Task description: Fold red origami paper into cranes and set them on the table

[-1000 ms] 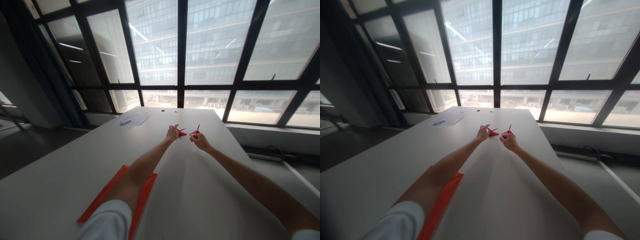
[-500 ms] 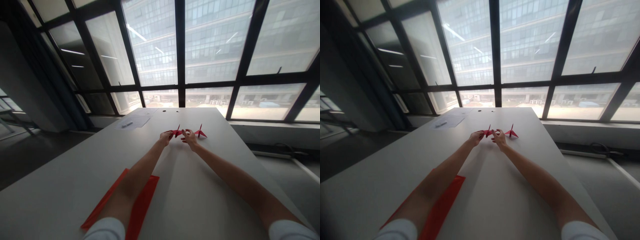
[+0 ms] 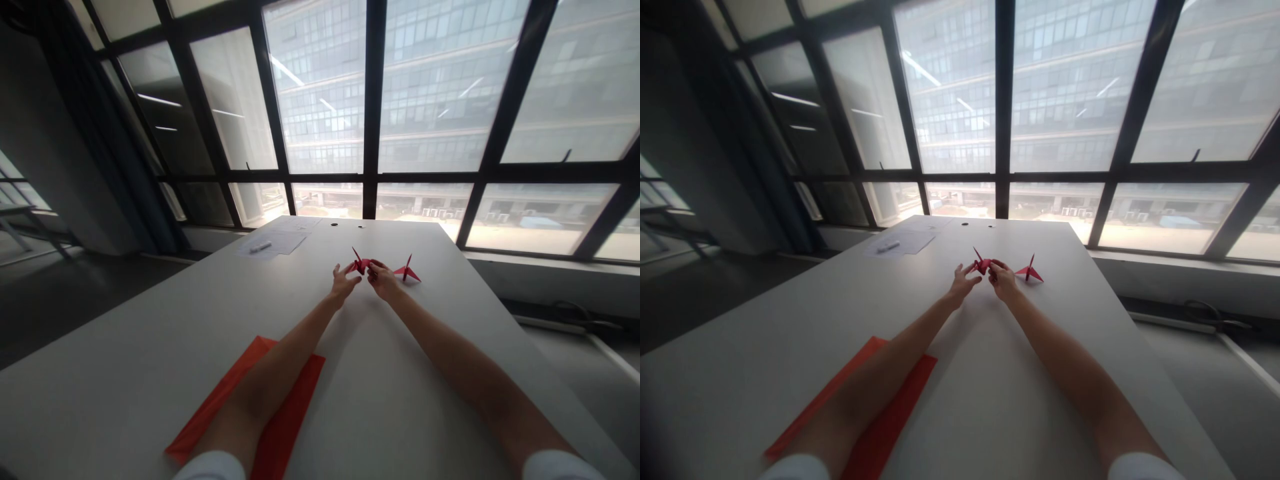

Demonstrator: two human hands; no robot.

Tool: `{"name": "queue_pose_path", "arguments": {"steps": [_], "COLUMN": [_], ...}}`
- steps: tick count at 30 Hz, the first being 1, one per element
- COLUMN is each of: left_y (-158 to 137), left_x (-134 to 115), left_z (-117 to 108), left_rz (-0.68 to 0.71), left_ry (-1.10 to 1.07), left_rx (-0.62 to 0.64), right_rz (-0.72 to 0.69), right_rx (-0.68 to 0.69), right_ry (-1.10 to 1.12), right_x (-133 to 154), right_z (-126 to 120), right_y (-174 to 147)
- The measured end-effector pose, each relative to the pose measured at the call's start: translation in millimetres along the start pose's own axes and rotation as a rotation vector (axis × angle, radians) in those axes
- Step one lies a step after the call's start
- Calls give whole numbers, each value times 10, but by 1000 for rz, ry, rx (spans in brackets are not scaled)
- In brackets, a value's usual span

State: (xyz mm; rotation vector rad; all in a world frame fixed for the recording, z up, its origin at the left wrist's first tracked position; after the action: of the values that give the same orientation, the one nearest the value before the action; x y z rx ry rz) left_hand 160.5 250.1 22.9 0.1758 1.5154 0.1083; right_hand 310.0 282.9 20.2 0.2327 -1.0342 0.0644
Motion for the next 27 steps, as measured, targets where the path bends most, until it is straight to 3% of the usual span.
{"name": "queue_pose_path", "arguments": {"steps": [2,7,13,20,27], "left_y": [0,28,34,8,-9], "left_x": [-8,-13,53,15,13], "left_z": [-18,104,116,133,127], "left_rz": [30,39,35,14,17], "left_ry": [-14,-152,-268,-250,-140], "left_rx": [-14,113,18,82,28], "right_rz": [3,1,-67,-70,-12], "right_rx": [13,2,-39,88,115], "right_ry": [-10,-83,-226,-182,-71], "right_x": [-25,-91,-98,-56,-166], "right_z": [15,53,99,117,103], "right_y": [5,-35,-118,-96,-68]}}
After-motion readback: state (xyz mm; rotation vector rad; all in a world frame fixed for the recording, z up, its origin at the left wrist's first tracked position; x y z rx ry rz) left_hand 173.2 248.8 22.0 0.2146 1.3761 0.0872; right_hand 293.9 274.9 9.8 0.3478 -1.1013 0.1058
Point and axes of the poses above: each hand's wrist, its own y-axis towards the middle knuckle, its own z-axis out of the palm, x = y × z, the point moved 5 cm from there along y, towards the middle knuckle, and after that the axes turned 13 degrees about x, right-handed, at the moved point
